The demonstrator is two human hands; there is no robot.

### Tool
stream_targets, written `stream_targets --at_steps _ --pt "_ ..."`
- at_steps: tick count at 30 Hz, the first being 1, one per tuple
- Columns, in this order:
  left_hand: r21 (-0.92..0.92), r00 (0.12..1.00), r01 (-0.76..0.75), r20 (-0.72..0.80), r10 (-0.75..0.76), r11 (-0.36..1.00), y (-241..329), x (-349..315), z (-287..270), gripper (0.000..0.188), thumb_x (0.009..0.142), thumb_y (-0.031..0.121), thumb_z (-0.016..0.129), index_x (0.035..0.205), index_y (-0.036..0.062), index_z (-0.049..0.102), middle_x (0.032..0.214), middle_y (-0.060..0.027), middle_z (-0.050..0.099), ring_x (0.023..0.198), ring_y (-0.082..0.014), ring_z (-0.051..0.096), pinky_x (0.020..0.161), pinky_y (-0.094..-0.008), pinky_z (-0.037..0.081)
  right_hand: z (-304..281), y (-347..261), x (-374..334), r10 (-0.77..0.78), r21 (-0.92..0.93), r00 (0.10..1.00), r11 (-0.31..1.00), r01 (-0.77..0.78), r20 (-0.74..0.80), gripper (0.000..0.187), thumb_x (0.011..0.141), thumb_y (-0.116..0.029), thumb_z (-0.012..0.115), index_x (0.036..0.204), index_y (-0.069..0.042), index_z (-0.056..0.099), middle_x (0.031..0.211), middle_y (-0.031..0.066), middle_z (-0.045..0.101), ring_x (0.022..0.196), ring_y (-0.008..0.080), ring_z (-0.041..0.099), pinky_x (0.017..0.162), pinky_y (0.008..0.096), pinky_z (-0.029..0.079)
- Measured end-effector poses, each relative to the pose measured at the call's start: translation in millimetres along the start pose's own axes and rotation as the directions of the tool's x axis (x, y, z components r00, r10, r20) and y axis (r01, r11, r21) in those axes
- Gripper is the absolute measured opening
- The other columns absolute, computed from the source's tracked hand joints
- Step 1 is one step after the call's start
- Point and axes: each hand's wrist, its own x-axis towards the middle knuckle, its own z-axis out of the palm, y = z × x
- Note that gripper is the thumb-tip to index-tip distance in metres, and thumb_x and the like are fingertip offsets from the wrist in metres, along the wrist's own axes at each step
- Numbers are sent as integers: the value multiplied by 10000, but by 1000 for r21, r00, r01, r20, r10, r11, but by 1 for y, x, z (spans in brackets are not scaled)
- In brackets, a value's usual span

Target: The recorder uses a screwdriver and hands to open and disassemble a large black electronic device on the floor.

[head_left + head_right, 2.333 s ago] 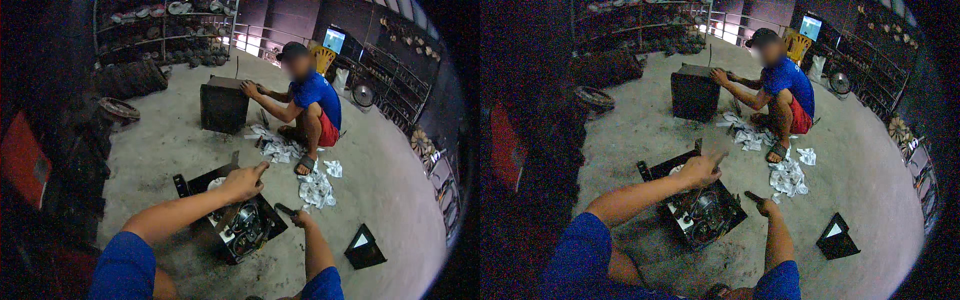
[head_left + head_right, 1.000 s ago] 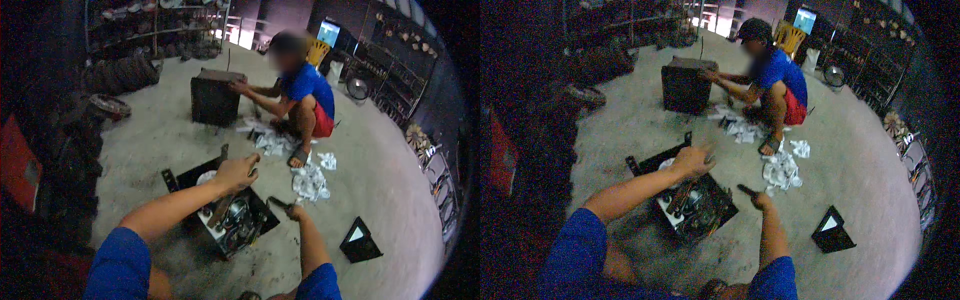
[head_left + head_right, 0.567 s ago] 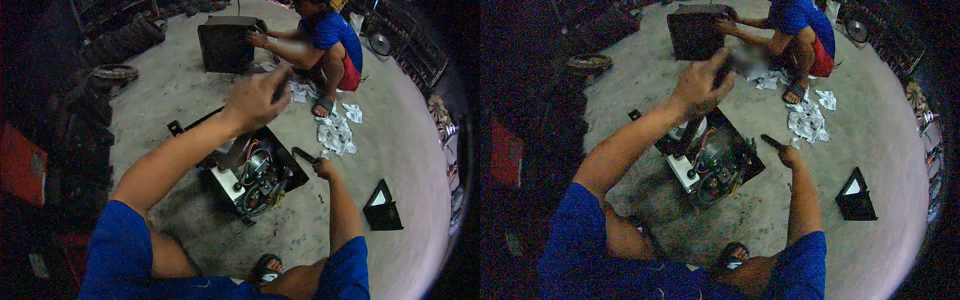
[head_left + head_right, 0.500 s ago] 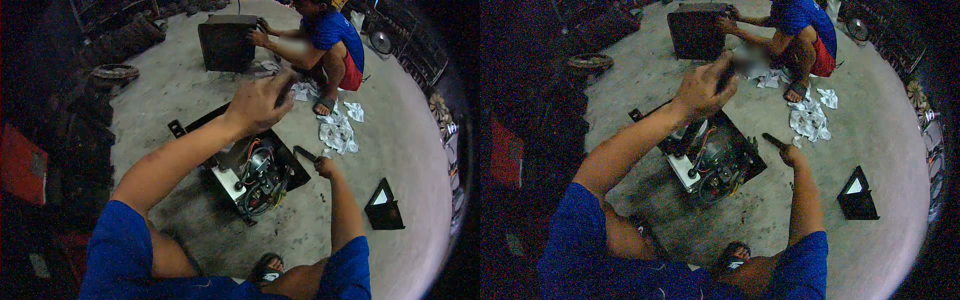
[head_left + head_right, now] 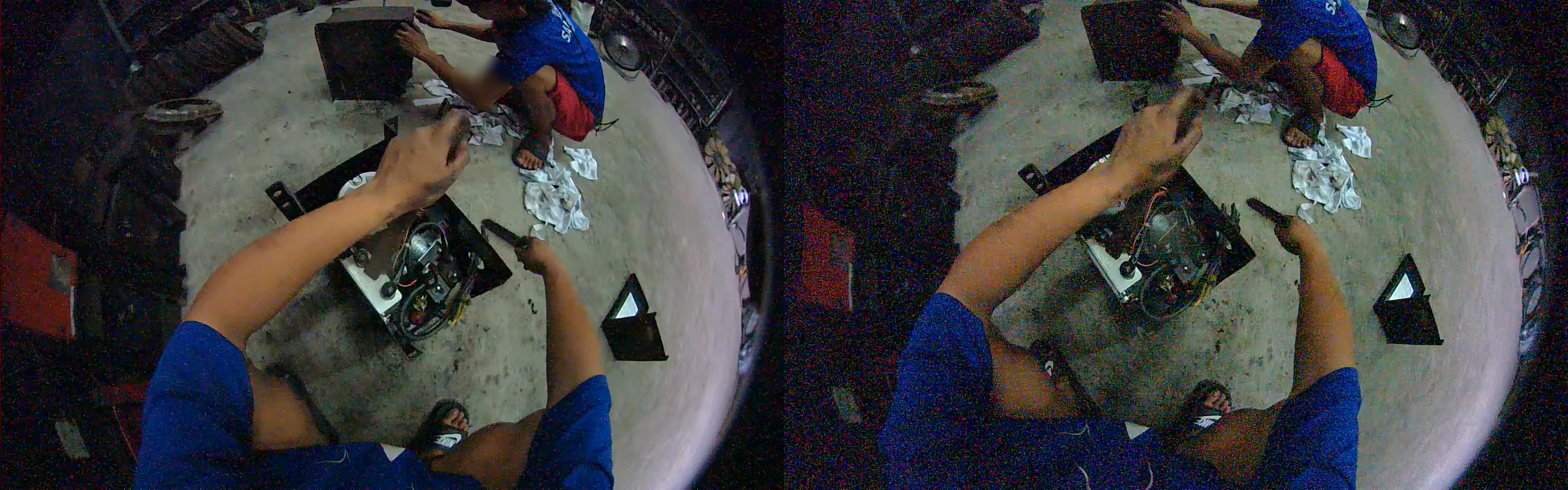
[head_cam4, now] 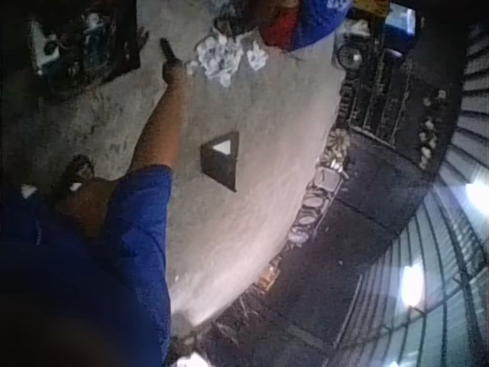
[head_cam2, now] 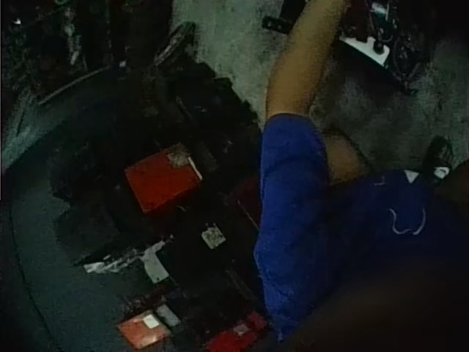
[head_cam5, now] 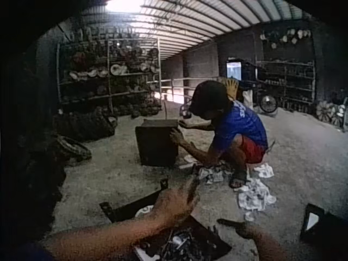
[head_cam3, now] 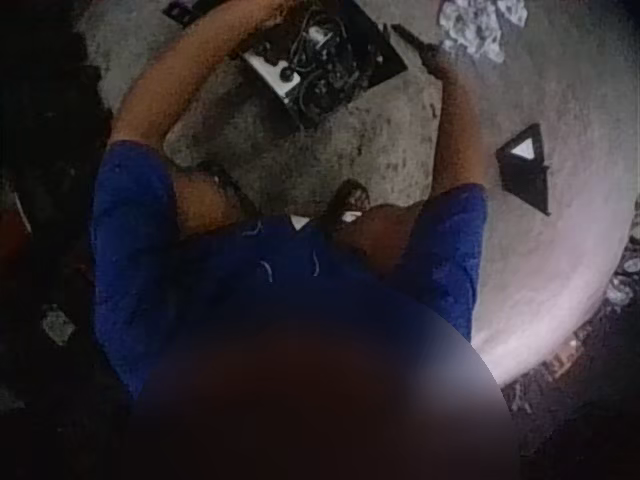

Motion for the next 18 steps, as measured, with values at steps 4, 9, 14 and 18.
stream_targets --at_steps 4,9,14,18 --pt "56 1000 8 9 -8 998 -12 -8 19 475 854 344 540 1224 60 451 836 -222 632 784 -404 616 688 -507 491 1 7 7 96 -154 993 984 -85 62 212 841 -224 612 923 -28 619 672 59 594 515 150 518 478 327 445" --pt "4 995 7 104 -7 1000 -9 -7 27 474 849 335 536 1228 56 470 808 -219 638 758 -410 622 677 -511 496 7 47 14 67 -88 998 994 -67 1 205 839 -233 613 866 -30 622 659 57 596 516 149 534 486 325 453" --pt "33 985 31 169 -37 999 -12 -18 35 401 855 326 519 1147 52 515 831 -223 634 770 -406 624 688 -514 500 6 9 9 60 -211 997 976 -47 56 257 841 -240 618 1004 -42 634 699 84 632 532 167 565 544 326 488" --pt "43 990 -134 -35 136 990 4 -17 35 345 843 307 542 1083 59 532 969 -210 597 899 -381 599 782 -487 489 0 15 4 69 -175 997 982 -64 23 278 844 -251 617 1025 -40 632 750 99 654 572 166 586 561 329 496"
